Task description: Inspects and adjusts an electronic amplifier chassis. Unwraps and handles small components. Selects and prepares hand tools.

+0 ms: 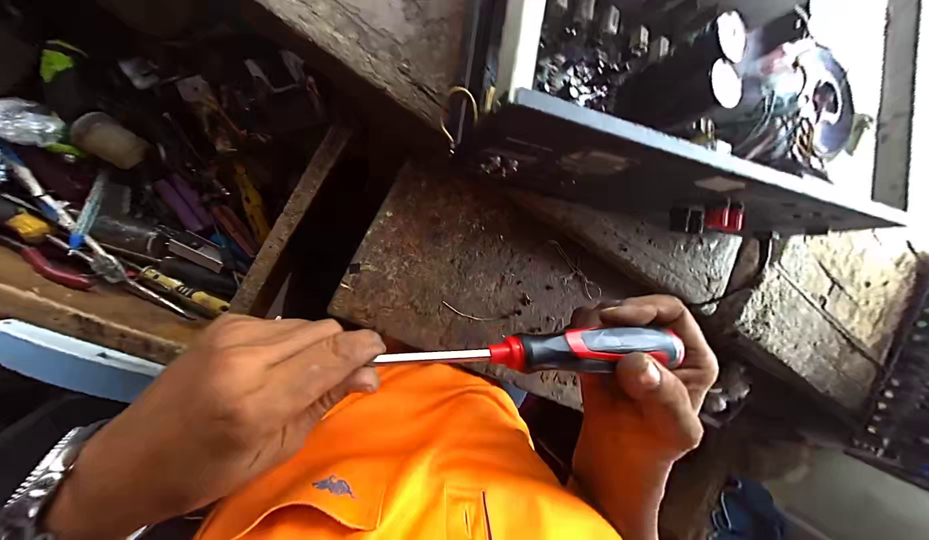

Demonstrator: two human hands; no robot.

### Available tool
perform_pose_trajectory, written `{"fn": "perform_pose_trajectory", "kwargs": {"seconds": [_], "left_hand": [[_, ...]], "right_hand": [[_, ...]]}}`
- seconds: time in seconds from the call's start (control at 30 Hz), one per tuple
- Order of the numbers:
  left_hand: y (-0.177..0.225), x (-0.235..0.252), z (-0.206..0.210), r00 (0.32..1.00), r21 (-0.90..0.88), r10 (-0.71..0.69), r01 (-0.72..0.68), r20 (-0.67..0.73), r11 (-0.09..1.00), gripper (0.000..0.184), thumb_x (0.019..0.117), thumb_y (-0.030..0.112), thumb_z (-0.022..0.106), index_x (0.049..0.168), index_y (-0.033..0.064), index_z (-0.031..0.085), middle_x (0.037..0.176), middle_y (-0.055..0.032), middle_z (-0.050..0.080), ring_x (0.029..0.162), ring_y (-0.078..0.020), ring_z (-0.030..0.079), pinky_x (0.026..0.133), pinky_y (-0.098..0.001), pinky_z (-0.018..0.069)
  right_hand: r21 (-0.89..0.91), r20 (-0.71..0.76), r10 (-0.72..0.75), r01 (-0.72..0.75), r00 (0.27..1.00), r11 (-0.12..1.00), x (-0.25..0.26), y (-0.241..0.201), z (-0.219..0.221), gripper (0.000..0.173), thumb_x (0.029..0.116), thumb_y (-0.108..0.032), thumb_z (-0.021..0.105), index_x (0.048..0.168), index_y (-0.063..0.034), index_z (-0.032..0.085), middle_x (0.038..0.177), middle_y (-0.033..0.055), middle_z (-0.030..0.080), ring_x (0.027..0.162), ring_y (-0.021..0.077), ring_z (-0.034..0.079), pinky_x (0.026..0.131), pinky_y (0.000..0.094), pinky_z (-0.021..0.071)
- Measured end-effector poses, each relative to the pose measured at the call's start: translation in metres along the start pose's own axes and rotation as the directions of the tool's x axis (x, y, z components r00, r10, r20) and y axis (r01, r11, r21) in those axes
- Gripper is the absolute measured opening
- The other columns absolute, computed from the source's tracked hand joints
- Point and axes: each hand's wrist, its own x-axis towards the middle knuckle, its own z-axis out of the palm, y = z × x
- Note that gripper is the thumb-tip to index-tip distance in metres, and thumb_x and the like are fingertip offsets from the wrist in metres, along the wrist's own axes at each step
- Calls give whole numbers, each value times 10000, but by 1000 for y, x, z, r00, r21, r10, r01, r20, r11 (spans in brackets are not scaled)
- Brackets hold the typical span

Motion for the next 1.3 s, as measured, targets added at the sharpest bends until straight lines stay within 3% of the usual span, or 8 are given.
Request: {"fn": "perform_pose_trajectory", "kwargs": {"seconds": [0.13, 0.3, 0.4, 0.5, 0.7, 0.9, 1.1, 1.3], "left_hand": [[9, 13, 18, 998, -157, 70, -69, -2, 985, 303, 1089, 283, 491, 1083, 78, 714, 798, -7, 655, 703, -47, 598, 600, -199, 454], [24, 45, 51, 987, -260, 149, -127, 65, 957, 280, 1071, 250, 533, 979, 65, 723, 780, 14, 669, 697, -19, 602, 591, -181, 457], [17, 59, 57, 982, -306, 143, -101, 121, 947, 274, 1046, 267, 577, 897, 99, 733, 757, 61, 663, 666, 19, 593, 570, -161, 468], [3, 75, 55, 982, -196, 75, -41, 172, 980, 269, 1029, 283, 575, 873, 123, 725, 711, 85, 612, 606, 26, 541, 525, -162, 439], [-13, 128, 85, 963, -36, 172, -168, 210, 985, 226, 1021, 194, 537, 1090, 81, 721, 984, -62, 651, 873, -155, 635, 758, -325, 542], [-6, 173, 122, 903, -56, 233, -228, 361, 972, 141, 979, 160, 614, 1018, 97, 733, 984, -69, 597, 905, -200, 605, 791, -370, 527], [1, 183, 139, 846, 32, 230, -279, 481, 960, 102, 964, 174, 650, 949, 111, 729, 955, -72, 615, 967, -266, 614, 884, -457, 497], [3, 180, 137, 888, -65, 260, -255, 379, 965, 158, 1001, 178, 572, 960, 76, 685, 930, -66, 595, 911, -222, 605, 837, -402, 509]], "right_hand": [[237, -74, -7, 24, 997, 971, -24, 5, -13, 319, 874, -317, 771, 1117, -138, 666, 884, -2, 654, 773, 110, 635, 682, 283, 547], [341, -109, -35, 71, 993, 938, -42, -3, -36, 395, 936, -318, 736, 1252, -108, 626, 1126, 144, 706, 1011, 297, 714, 885, 466, 612], [143, -234, -159, 196, 959, 970, -51, -30, -62, 394, 931, -321, 735, 1228, -83, 636, 1058, 127, 728, 969, 292, 729, 878, 484, 620], [-131, -367, -344, 318, 865, 939, -61, -54, -93, 391, 951, -308, 716, 1226, -79, 556, 1076, 124, 683, 983, 293, 701, 897, 482, 602], [-562, -307, -554, 322, 774, 762, -64, -65, -104, 334, 1030, -262, 616, 1206, -23, 463, 1123, 193, 652, 1016, 387, 701, 900, 548, 608], [-596, -239, -614, 386, 752, 704, -56, -53, -89, 463, 975, -180, 714, 1263, -6, 396, 1120, 216, 675, 1016, 435, 710, 882, 593, 621], [-596, -272, -625, 382, 731, 706, -57, -53, -92, 426, 992, -171, 684, 1245, 5, 391, 1097, 227, 674, 1000, 447, 711, 879, 601, 621], [-565, -308, -637, 403, 707, 720, -57, -51, -100, 477, 983, -156, 696, 1275, 1, 353, 1108, 241, 662, 1007, 460, 705, 877, 617, 617]]}}
